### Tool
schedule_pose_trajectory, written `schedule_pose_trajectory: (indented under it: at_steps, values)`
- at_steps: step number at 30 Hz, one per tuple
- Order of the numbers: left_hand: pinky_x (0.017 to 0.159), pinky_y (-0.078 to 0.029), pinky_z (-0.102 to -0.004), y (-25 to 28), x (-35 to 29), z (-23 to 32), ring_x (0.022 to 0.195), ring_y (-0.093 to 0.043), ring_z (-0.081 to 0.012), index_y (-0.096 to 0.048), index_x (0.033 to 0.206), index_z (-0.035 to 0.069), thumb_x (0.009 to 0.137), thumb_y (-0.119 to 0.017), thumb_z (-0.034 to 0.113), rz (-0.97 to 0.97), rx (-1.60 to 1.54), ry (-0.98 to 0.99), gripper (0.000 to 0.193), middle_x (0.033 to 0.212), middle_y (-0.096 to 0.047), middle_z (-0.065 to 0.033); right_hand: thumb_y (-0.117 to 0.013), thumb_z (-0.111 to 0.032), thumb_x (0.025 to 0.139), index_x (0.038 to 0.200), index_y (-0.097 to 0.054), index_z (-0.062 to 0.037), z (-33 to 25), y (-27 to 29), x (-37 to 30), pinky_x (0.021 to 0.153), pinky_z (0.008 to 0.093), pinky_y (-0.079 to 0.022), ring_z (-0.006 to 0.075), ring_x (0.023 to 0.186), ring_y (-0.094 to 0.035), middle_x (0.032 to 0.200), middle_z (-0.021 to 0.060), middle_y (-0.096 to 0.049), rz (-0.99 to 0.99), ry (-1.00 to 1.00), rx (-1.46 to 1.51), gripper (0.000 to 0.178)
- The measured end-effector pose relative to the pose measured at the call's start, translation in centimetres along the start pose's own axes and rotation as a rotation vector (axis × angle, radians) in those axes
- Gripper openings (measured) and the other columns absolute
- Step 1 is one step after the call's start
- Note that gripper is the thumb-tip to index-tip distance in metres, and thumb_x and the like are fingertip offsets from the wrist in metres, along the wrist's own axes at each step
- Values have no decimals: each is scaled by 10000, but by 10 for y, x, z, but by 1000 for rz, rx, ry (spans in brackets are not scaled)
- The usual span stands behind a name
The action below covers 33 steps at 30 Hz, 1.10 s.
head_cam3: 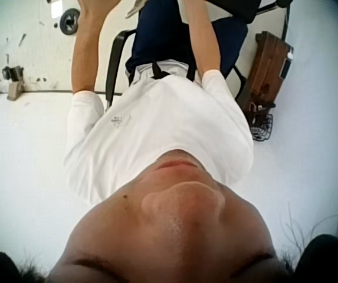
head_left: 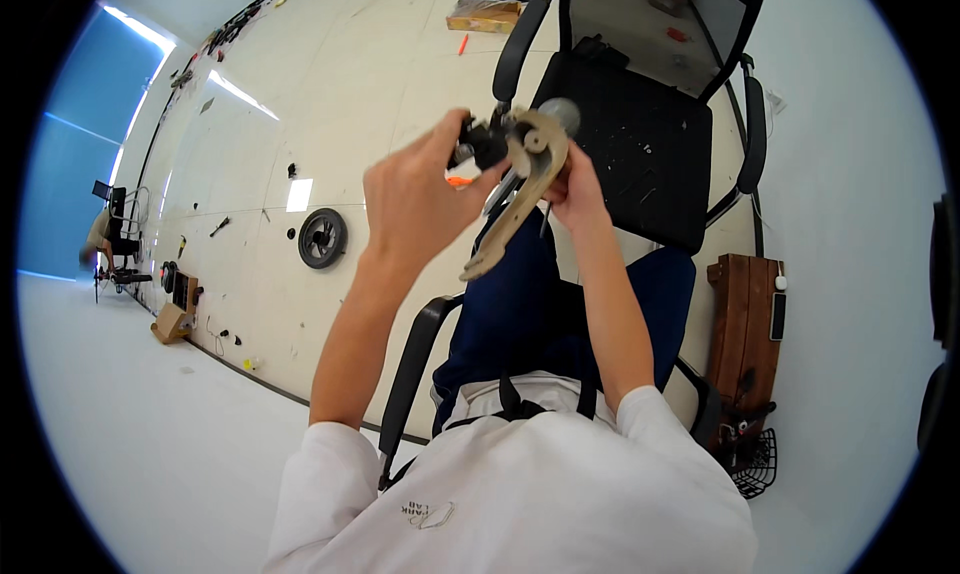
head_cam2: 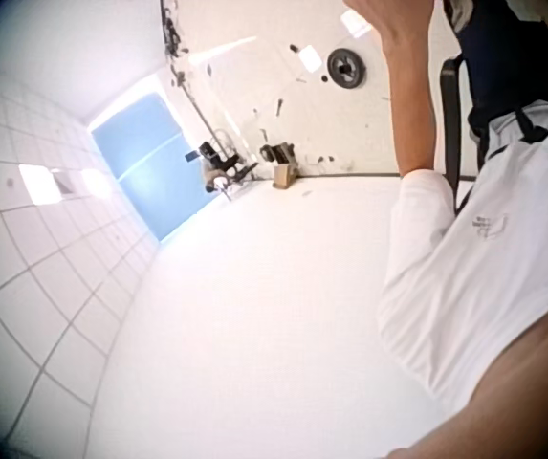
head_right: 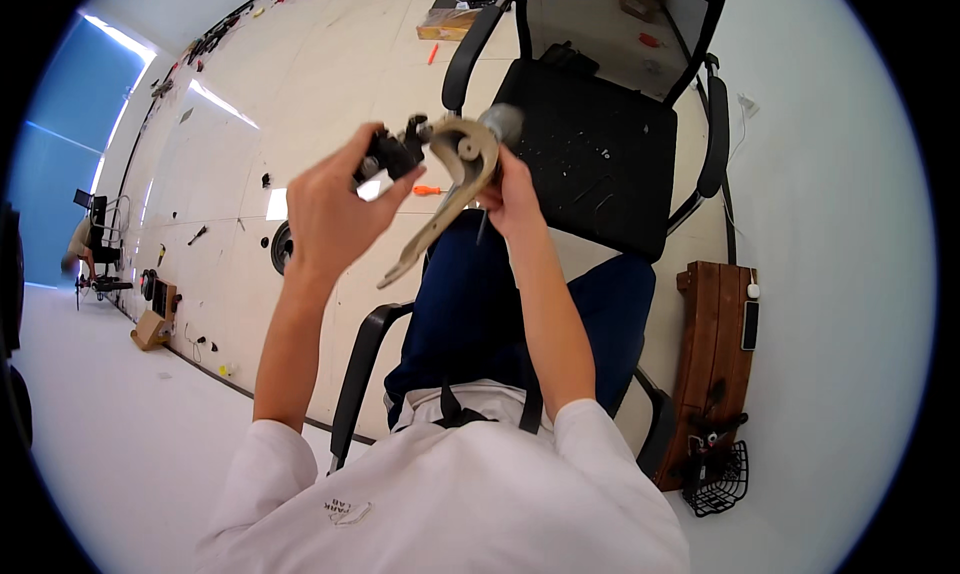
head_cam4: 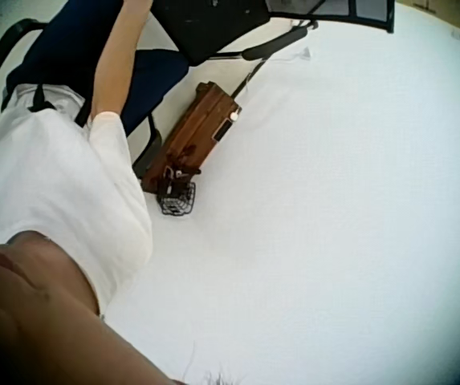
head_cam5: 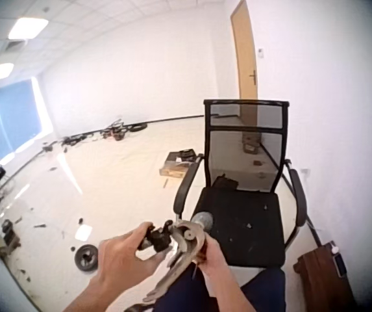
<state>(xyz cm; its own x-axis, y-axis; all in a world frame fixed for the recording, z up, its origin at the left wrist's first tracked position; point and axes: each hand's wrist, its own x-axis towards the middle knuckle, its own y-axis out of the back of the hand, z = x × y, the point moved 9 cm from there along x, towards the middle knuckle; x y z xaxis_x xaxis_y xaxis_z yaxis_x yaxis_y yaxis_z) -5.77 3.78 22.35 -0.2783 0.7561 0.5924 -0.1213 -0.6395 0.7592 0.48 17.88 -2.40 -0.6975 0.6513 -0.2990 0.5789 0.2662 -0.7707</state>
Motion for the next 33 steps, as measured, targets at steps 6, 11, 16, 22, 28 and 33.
schedule_pose_trajectory:
  at_steps: [6, 11, 16, 22, 28, 33]
  values:
    - [533, -466, -251, 31, 28, 23, 546, -574, -154, -672, 1048, 83, 584, -854, 149, 170, -83, -202, 503, 727, -672, -33, -479, -283, 979, 890, -617, -105, -91, -52, 7, 371, 181, -215, 12, 427, -339, 657, -55, -545, -131, 228, 8, 242]
    - [563, -468, -288, -11, -1, 27, 608, -560, -195, -666, 1036, 105, 449, -811, 41, 111, -162, -335, 608, 836, -684, -30, -519, -274, 958, 1031, -629, -125, -74, 10, 15, 387, 171, -241, 11, 466, -397, 717, -62, -573, -143, 277, 85, 199]
    - [567, -487, -297, -94, -49, 8, 625, -606, -208, -665, 1074, 97, 524, -828, 129, -37, -283, -270, 574, 869, -699, -44, -523, -336, 943, 1048, -643, -134, 2, 128, -10, 399, 172, -259, 40, 536, -474, 805, -31, -636, 123, 94, 181, 258]
    - [537, -502, -263, -129, -84, 17, 626, -669, -177, -650, 1095, 47, 672, -827, 248, -94, -327, -90, 500, 827, -707, -61, -534, -398, 925, 947, -655, -123, 30, 181, -54, 390, 185, -248, 57, 483, -435, 735, -34, -610, 184, -54, 73, 301]
    - [524, -499, -256, -129, -114, 13, 593, -663, -171, -660, 1059, 35, 701, -822, 255, -110, -386, 38, 450, 777, -699, -77, -558, -549, 892, 963, -662, -76, 43, 173, -62, 511, 248, -449, 144, 646, -594, 849, 36, -655, 298, -110, 133, 489]
    - [526, -494, -263, -128, -112, 27, 587, -644, -176, -651, 1088, 48, 654, -828, 218, -151, -363, -106, 499, 830, -701, -63, -593, -484, 865, 952, -638, -15, 43, 192, -37, 755, 380, -553, 255, 819, -660, 913, 112, -677, 268, -100, 240, 479]
